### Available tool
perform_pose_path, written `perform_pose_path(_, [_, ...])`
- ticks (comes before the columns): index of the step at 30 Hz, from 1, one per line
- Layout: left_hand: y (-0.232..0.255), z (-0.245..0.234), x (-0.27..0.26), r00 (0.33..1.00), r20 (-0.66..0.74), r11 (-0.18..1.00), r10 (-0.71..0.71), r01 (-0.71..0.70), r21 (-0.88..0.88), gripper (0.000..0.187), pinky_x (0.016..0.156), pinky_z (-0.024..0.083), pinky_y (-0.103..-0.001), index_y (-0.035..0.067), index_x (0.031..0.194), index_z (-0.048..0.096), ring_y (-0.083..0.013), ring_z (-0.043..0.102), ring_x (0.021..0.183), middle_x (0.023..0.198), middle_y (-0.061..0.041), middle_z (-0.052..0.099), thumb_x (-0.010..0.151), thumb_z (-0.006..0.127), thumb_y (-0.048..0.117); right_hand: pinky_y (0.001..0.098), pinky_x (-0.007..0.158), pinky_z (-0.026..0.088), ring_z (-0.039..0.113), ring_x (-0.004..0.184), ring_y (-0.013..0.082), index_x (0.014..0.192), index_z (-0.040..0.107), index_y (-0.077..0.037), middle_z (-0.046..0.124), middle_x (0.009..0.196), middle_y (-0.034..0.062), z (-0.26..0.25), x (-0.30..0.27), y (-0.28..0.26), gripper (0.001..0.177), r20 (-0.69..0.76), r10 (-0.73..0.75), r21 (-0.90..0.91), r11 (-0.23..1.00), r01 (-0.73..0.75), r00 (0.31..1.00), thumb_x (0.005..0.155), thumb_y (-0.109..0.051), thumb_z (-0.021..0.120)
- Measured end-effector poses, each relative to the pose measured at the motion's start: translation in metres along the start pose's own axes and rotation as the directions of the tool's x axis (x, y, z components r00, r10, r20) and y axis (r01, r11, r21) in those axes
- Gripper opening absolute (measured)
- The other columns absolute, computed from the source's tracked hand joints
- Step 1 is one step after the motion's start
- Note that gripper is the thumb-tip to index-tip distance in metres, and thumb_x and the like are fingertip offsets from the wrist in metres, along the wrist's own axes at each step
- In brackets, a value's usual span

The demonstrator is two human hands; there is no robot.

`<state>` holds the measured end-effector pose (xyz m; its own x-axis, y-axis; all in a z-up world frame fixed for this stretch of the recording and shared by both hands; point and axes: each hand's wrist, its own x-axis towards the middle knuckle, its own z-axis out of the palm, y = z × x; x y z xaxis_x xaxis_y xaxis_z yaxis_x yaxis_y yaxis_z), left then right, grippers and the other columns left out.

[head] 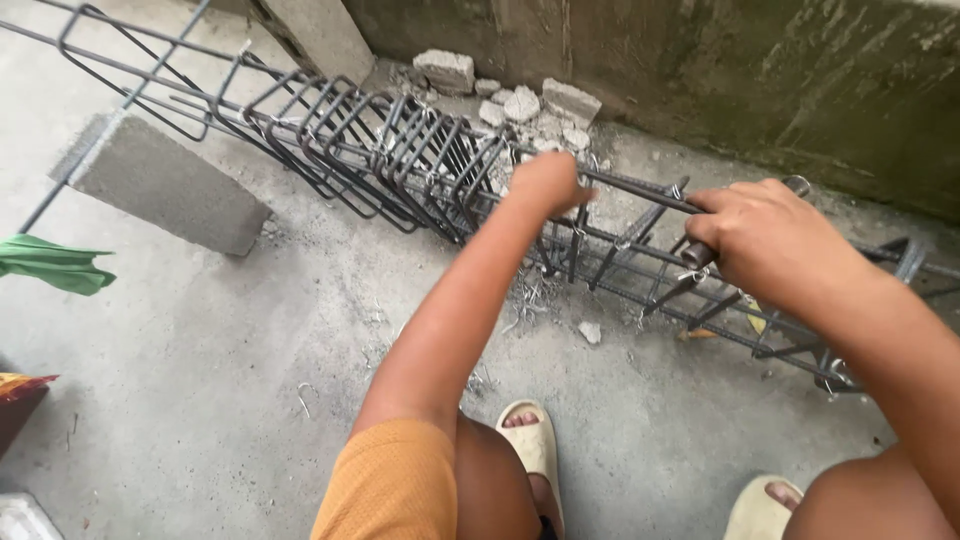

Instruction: The person sits on the floor and uses a metal hook tool to twist wire ties around the intersections of a rebar cage. They repeatedly pick up wire ties from a pile on the ground, wrap them around the rebar bars, and twist them tight to secure the structure.

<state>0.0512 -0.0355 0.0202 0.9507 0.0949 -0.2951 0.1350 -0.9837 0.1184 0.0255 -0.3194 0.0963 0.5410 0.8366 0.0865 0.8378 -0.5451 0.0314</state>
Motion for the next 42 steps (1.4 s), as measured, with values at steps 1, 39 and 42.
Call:
perform_pose_path(1, [0.002, 0.004, 0.005, 1.000, -0.005, 1.000, -0.006, 0.006, -0.001, 0.047, 0.076, 0.063, -0.036, 0.007, 0.091, 0.074, -0.0207, 0.073, 0.074, 0.088, -0.009, 0.075, 0.095, 0.071, 0.054, 0.0411, 0.111, 0.047, 0.063, 0.129, 0.0214, 0.087, 0.076, -0.015, 0.068, 0.139, -0.0007, -0.013, 0.014, 0.004, 0.020, -0.004, -0.006, -0.002, 1.000, 0.006, 1.000, 0.074, -0.007, 0.064])
perform_pose_path(39, [-0.035, -0.017, -0.093, 0.901, -0.418, 0.924, 0.116, -0.253, -0.288, 0.033, 0.098, 0.049, -0.047, 0.008, 0.105, 0.077, -0.0324, 0.060, 0.107, 0.107, -0.012, 0.071, 0.101, 0.055, 0.032, 0.0367, 0.049, 0.060, 0.075, 0.059, 0.0232, 0.114, 0.080, -0.015, 0.081, 0.098, 0.0086, -0.093, -0.002, -0.001, 0.031, -0.036, 0.239, 0.229, 0.947, -0.225, 0.970, 0.089, -0.001, 0.067])
perform_pose_path(42, [-0.044, -0.014, -0.117, 0.850, -0.523, 0.974, 0.063, -0.167, -0.154, 0.031, 0.094, 0.041, -0.050, 0.016, 0.109, 0.080, -0.0285, 0.052, 0.111, 0.118, -0.005, 0.064, 0.098, 0.061, 0.038, 0.0286, 0.038, 0.050, 0.066, 0.045, 0.0171, 0.115, 0.080, -0.016, 0.083, 0.090, 0.0079, -0.074, -0.038, 0.013, 0.028, -0.027, 0.342, 0.293, 0.901, -0.320, 0.939, 0.094, -0.003, 0.067])
